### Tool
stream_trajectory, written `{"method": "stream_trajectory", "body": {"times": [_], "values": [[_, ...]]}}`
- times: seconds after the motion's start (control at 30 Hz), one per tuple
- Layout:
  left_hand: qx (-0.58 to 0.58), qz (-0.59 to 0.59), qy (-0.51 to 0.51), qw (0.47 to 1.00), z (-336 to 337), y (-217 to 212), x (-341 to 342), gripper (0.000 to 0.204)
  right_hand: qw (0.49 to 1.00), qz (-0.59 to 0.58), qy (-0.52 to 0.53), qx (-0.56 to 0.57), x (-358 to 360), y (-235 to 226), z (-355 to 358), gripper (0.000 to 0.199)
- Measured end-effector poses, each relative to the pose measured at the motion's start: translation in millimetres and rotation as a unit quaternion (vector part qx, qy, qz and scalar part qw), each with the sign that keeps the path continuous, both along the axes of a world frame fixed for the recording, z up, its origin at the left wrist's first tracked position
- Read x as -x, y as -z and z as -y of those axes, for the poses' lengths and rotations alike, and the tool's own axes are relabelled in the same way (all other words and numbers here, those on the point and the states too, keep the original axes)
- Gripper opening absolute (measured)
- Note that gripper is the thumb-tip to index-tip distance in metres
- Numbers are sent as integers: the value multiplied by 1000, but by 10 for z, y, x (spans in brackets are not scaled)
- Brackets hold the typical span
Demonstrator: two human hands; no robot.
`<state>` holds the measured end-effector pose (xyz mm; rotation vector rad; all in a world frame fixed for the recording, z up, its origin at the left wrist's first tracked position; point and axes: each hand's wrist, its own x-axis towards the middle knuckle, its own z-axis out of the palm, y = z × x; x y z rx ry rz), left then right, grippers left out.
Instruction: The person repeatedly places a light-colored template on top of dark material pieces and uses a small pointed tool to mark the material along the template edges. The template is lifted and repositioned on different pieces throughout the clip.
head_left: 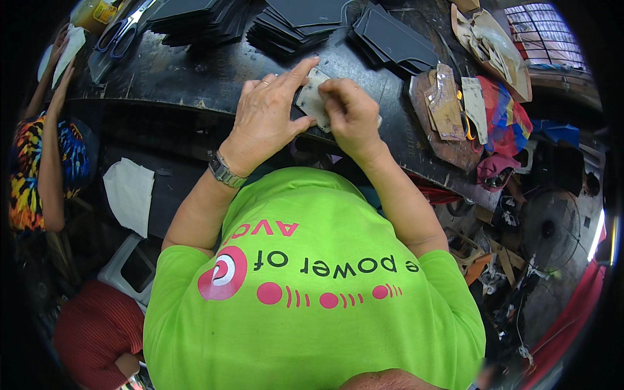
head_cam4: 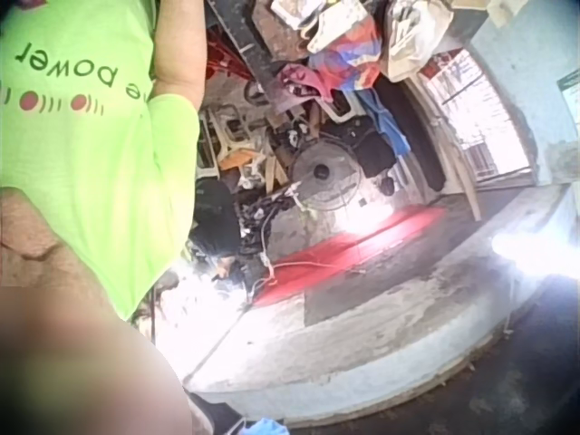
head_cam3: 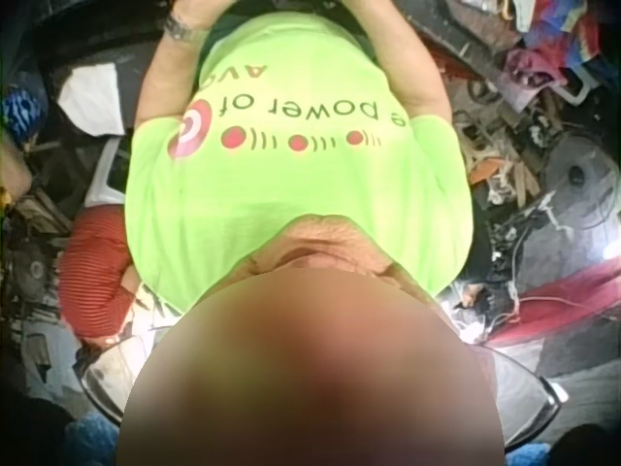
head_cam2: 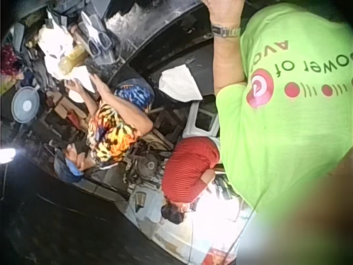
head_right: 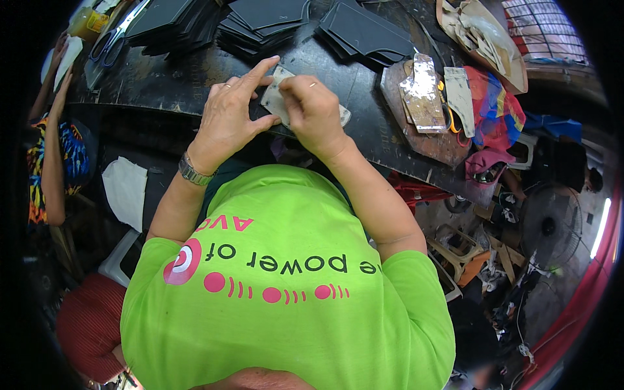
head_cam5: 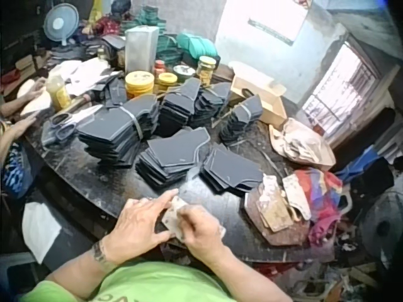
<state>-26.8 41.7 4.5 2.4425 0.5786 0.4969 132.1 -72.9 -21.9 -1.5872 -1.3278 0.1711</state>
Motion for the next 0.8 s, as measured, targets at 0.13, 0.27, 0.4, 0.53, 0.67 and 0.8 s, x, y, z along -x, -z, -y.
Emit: {"method": "stream_trajectory", "body": {"times": [0.13,0.27,0.4,0.53,0.67,0.8], "values": [[3,-9,5,1000,-19,2,-3,105,998,43,-23,29,-84,-10,22,14],[-18,6,-4,1000,-4,16,-10,105,978,-190,-40,69,-211,-52,-4,14],[-8,7,0,1000,1,27,-1,104,998,41,-39,34,-137,-52,-18,18],[19,-28,13,999,-7,14,0,94,988,150,-37,19,-23,-39,-11,15],[-8,5,4,1000,4,12,-7,101,970,-239,25,38,-85,-38,-87,8],[2,15,1,1000,8,34,-6,102,957,-283,43,39,-88,22,-227,9]]}}
